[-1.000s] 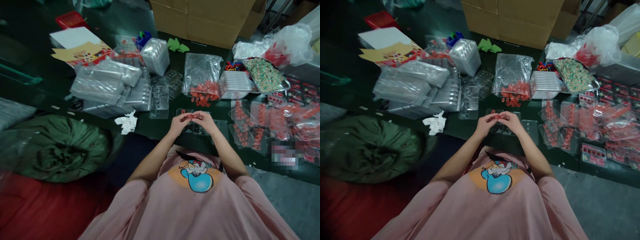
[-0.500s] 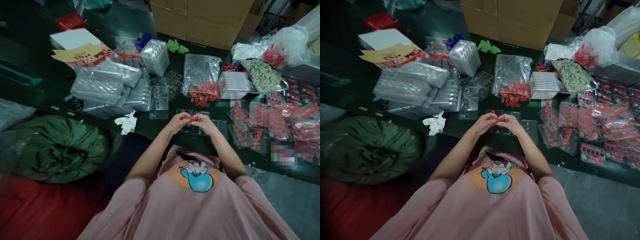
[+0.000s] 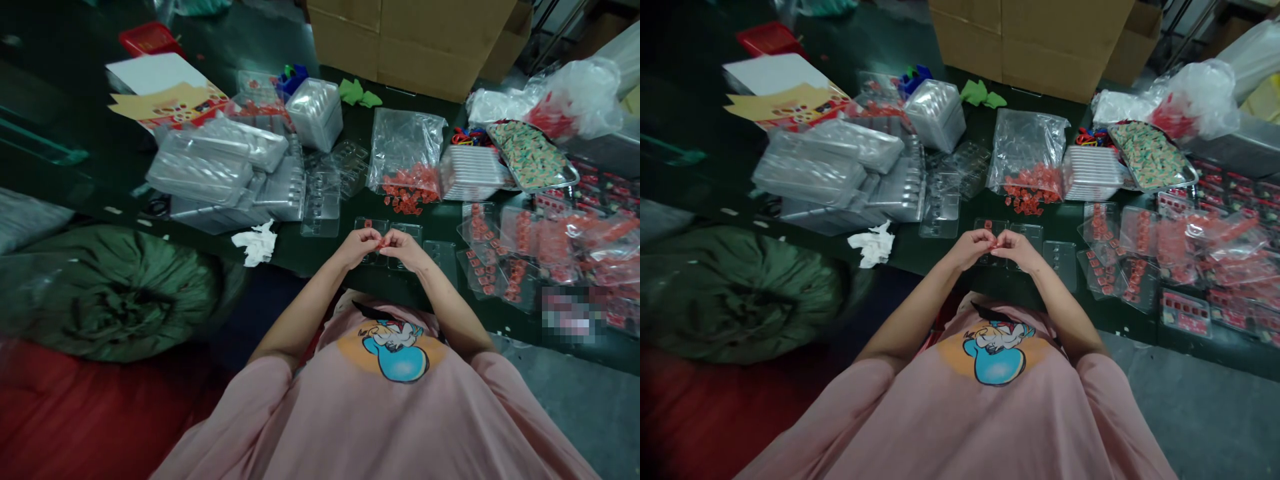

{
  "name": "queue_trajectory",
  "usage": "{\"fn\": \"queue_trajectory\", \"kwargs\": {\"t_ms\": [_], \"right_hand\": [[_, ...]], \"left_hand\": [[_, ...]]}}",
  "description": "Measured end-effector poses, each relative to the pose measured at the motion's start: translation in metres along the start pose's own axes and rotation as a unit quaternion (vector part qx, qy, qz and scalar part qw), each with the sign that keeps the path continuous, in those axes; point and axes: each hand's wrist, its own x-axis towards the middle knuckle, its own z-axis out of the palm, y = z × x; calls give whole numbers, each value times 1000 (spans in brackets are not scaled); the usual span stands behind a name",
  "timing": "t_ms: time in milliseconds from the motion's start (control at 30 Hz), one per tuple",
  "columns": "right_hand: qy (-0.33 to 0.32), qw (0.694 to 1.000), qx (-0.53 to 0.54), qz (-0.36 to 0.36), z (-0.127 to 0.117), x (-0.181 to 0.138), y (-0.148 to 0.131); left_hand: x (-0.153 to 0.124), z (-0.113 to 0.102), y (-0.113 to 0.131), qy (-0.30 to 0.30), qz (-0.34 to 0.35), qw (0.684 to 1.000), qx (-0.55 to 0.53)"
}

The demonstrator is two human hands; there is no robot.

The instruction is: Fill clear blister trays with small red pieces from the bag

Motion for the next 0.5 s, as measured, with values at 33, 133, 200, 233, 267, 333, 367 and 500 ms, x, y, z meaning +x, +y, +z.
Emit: {"fn": "queue_trajectory", "kwargs": {"t_ms": [33,133,200,233,267,333,367,500], "right_hand": [[-5,1000,11,3,1,-1,-1],[-24,998,40,33,2,-3,-3],[-25,996,59,54,1,-5,-4],[-20,996,70,60,1,-5,-5],[-14,995,80,65,2,-5,-4],[-2,992,98,79,3,-4,-4],[4,991,105,87,3,-3,-3],[24,987,117,110,9,0,-1]], "left_hand": [[-1,1,-1,0,1,1000,-13],[-2,1,-2,-11,11,998,-59],[-3,1,-2,-15,8,996,-92],[-4,0,-2,-13,5,994,-107],[-4,0,-2,-10,3,993,-119],[-6,1,-2,-8,9,992,-129],[-6,1,-1,-12,17,992,-123],[-10,6,0,-9,49,998,-27]]}}
